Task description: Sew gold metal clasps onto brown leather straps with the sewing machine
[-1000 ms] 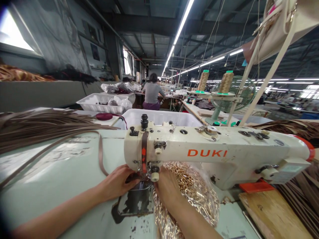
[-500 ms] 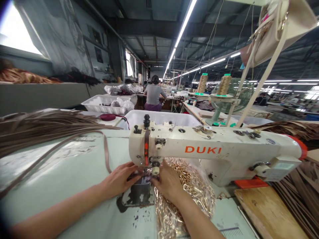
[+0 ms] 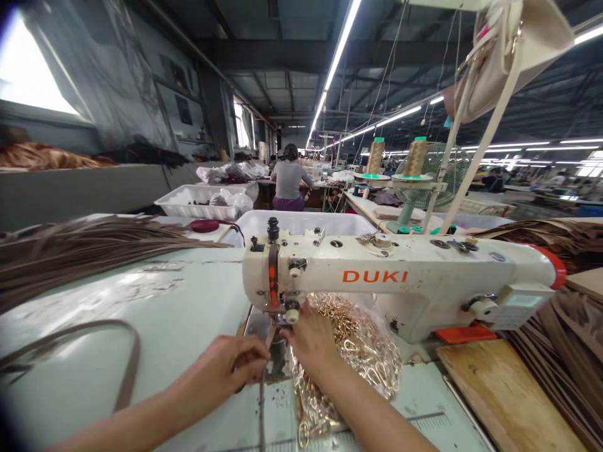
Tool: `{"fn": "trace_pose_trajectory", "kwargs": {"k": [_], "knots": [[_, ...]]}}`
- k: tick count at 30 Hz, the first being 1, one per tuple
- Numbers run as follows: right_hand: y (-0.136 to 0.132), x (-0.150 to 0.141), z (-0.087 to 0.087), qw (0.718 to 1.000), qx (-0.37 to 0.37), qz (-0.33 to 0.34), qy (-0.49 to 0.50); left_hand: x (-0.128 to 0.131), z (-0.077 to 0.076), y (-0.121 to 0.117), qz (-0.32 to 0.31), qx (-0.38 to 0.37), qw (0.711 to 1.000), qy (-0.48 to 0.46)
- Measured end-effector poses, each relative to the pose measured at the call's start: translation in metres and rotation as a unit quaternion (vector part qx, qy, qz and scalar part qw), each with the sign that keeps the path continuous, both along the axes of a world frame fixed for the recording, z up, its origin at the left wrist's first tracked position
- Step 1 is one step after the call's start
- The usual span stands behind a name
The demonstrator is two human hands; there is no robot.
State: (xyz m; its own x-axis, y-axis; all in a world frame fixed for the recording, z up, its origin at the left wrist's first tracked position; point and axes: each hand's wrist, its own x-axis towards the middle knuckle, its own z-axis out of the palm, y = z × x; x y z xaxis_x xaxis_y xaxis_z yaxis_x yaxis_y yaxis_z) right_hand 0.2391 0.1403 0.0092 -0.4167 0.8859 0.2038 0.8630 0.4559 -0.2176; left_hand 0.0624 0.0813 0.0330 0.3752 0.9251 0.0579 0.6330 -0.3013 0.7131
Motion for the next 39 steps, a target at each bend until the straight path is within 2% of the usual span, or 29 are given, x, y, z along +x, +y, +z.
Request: {"fn": "trace_pose_trajectory", "kwargs": {"k": [1, 3, 7, 12, 19, 23, 26, 28, 31, 33, 36, 39], "knots": [[-0.002, 0.002, 0.001, 1.000, 0.018, 0.001, -0.009, -0.005, -0.005, 0.011, 0.052, 0.029, 0.998, -0.002], [-0.009, 0.004, 0.002, 0.998, 0.052, 0.004, -0.030, -0.014, -0.017, 0.031, 0.110, 0.067, 0.992, 0.001], [-0.021, -0.003, -0.006, 0.997, 0.053, 0.010, -0.058, -0.015, -0.035, 0.051, 0.110, 0.079, 0.991, -0.016], [-0.026, -0.017, -0.010, 0.995, 0.047, 0.019, -0.082, -0.010, -0.039, 0.056, 0.093, 0.108, 0.989, -0.025], [-0.017, -0.035, -0.004, 0.996, 0.017, -0.018, -0.085, -0.007, -0.038, 0.052, 0.099, 0.153, 0.983, -0.002], [-0.013, -0.036, -0.007, 0.998, 0.020, -0.028, -0.054, -0.007, -0.038, 0.053, 0.081, 0.144, 0.986, 0.006], [-0.014, -0.027, -0.005, 0.999, 0.024, -0.014, -0.038, -0.015, -0.032, 0.050, 0.069, 0.122, 0.990, 0.024], [-0.018, -0.015, -0.001, 1.000, 0.016, -0.004, -0.027, -0.023, -0.026, 0.042, 0.039, 0.102, 0.993, 0.039], [-0.022, 0.003, 0.010, 1.000, -0.011, 0.008, -0.013, -0.033, -0.017, 0.021, -0.055, 0.053, 0.994, 0.081], [-0.022, 0.010, 0.016, 1.000, -0.016, 0.018, -0.014, -0.034, -0.014, 0.008, -0.092, 0.015, 0.988, 0.123], [-0.019, 0.010, 0.018, 0.999, 0.002, 0.035, -0.020, -0.028, -0.016, -0.001, -0.079, 0.010, 0.985, 0.155], [-0.019, 0.005, 0.013, 0.999, 0.021, 0.025, -0.033, -0.022, -0.020, 0.004, -0.050, 0.043, 0.991, 0.116]]}}
